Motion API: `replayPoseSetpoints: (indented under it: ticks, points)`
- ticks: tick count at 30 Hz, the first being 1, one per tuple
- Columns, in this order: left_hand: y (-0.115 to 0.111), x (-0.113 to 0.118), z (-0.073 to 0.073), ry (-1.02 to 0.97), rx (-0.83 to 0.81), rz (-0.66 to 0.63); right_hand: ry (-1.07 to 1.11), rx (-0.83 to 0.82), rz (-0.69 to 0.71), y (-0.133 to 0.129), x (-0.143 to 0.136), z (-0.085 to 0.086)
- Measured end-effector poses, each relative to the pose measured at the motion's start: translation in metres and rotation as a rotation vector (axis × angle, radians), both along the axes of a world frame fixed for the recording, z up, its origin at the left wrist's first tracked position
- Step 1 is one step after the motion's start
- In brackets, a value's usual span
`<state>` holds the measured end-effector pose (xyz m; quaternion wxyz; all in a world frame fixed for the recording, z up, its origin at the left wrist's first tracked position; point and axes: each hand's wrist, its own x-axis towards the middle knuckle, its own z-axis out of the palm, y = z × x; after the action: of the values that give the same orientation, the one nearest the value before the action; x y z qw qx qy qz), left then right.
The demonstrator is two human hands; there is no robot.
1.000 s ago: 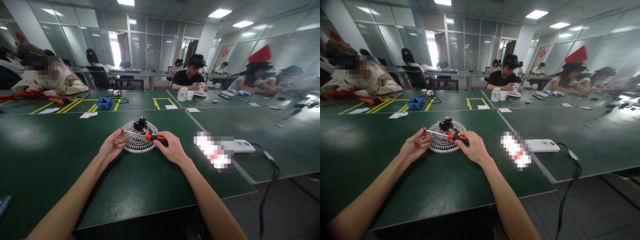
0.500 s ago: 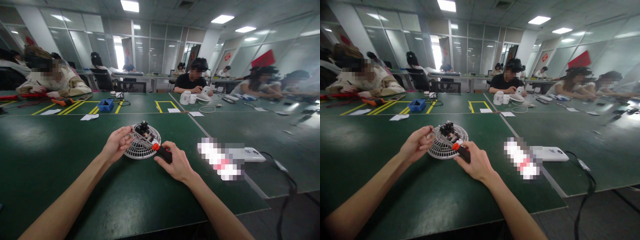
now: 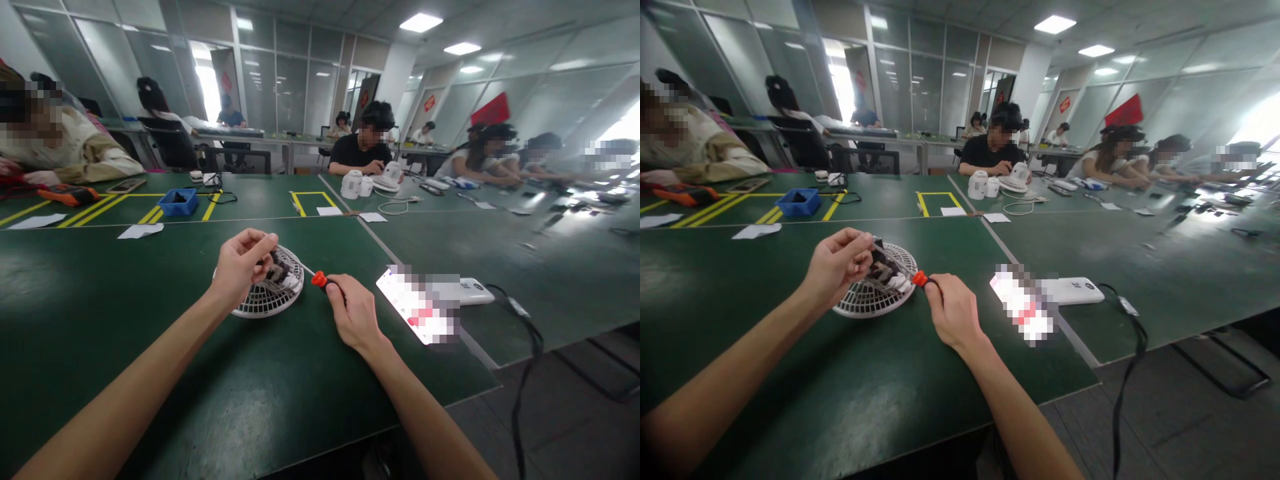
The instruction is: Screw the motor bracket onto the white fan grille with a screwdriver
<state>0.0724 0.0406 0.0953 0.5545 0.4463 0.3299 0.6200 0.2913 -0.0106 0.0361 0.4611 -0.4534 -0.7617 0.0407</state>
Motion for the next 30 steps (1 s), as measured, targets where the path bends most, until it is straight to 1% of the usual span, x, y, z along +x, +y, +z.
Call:
replayPoseSetpoints:
  ticks: [4,8,12,16,24,27,30]
  points:
    - [0.002,0.009,-0.001,-0.009,-0.008,0.014,0.060,-0.013,0.018,-0.002,-0.001,0.002]
    - [0.001,0.011,0.001,-0.024,-0.014,0.021,0.109,0.035,-0.033,-0.004,-0.003,0.002]
    - [-0.002,0.009,0.001,-0.034,-0.033,0.011,0.088,0.046,-0.050,-0.004,-0.005,0.000]
    - [-0.002,0.007,0.000,-0.013,-0.051,0.032,0.044,0.037,-0.043,-0.004,-0.006,0.000]
    - [0.005,0.006,-0.007,0.040,-0.070,0.029,0.003,0.091,-0.099,-0.004,-0.005,0.001]
    - [0.006,0.006,-0.009,0.040,-0.057,0.016,-0.003,0.095,-0.108,-0.004,-0.005,0.001]
    - [0.007,0.005,-0.009,0.052,0.002,0.028,-0.003,0.084,-0.104,-0.003,-0.005,0.001]
